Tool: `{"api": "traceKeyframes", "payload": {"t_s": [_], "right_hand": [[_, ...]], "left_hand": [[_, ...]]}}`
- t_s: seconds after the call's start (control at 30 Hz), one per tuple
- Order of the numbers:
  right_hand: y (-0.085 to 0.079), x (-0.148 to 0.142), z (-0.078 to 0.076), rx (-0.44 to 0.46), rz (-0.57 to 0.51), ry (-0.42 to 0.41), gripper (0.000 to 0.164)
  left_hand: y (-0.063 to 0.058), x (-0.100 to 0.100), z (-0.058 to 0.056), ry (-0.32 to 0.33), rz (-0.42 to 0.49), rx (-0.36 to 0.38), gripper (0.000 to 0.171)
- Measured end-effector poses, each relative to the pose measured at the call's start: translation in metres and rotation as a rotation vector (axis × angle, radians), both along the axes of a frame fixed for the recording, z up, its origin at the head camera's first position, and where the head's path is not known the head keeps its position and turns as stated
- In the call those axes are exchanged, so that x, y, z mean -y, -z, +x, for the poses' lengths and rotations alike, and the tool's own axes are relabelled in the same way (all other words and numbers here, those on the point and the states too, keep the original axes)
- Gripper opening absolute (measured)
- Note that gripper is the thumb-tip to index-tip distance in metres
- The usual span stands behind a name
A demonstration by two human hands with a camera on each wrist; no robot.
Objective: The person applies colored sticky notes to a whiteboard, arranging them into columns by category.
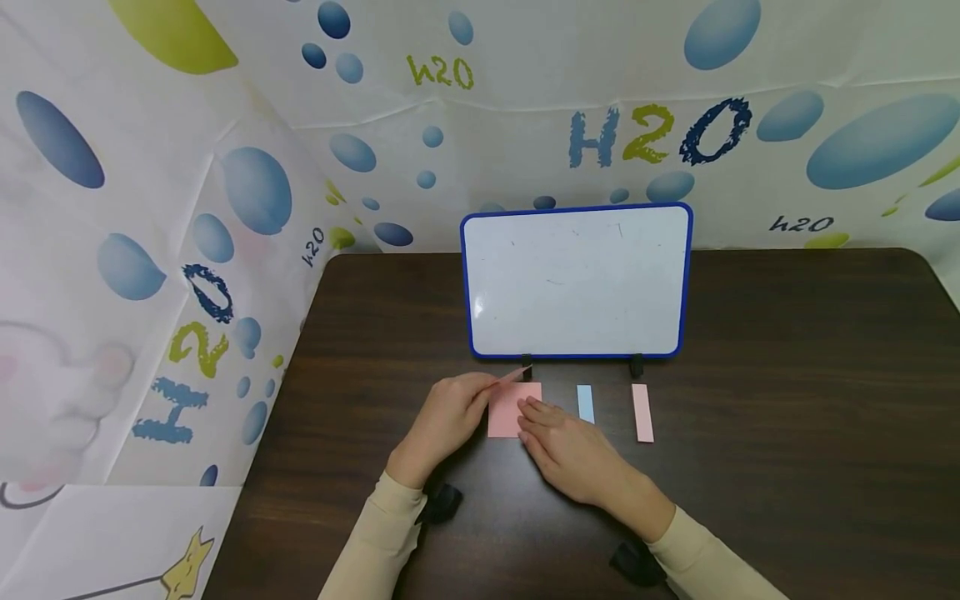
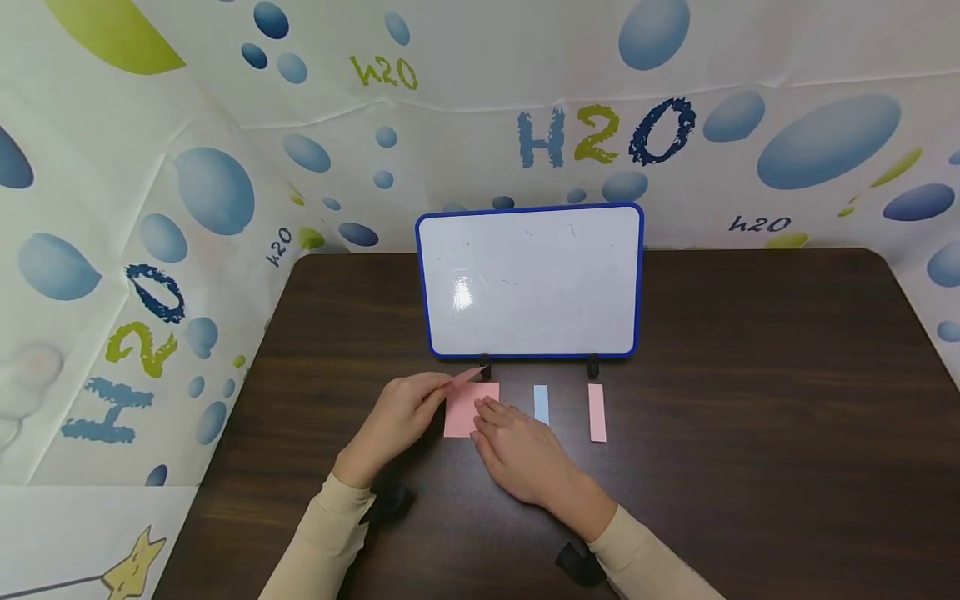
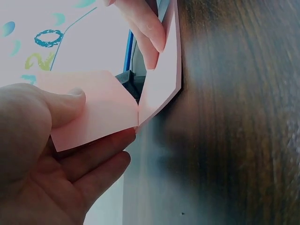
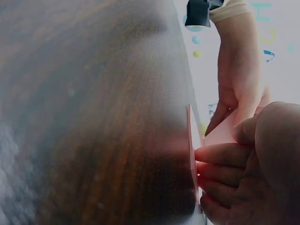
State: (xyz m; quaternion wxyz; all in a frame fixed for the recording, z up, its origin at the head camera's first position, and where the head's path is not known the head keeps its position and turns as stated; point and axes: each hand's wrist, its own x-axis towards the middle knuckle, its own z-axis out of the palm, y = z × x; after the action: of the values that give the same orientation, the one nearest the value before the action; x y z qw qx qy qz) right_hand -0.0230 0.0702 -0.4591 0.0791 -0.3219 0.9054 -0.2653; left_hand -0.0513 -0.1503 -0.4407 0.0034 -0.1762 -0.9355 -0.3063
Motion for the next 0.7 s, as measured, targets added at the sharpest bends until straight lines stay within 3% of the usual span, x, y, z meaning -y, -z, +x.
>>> {"api": "traceKeyframes", "payload": {"t_s": [0.7], "right_hand": [[0.0015, -0.0012, -0.0015, 0.016, -0.008, -0.007, 0.041]], "left_hand": [[-0.0032, 0.0013, 0.0000, -0.049, 0.060, -0.030, 0.020]]}}
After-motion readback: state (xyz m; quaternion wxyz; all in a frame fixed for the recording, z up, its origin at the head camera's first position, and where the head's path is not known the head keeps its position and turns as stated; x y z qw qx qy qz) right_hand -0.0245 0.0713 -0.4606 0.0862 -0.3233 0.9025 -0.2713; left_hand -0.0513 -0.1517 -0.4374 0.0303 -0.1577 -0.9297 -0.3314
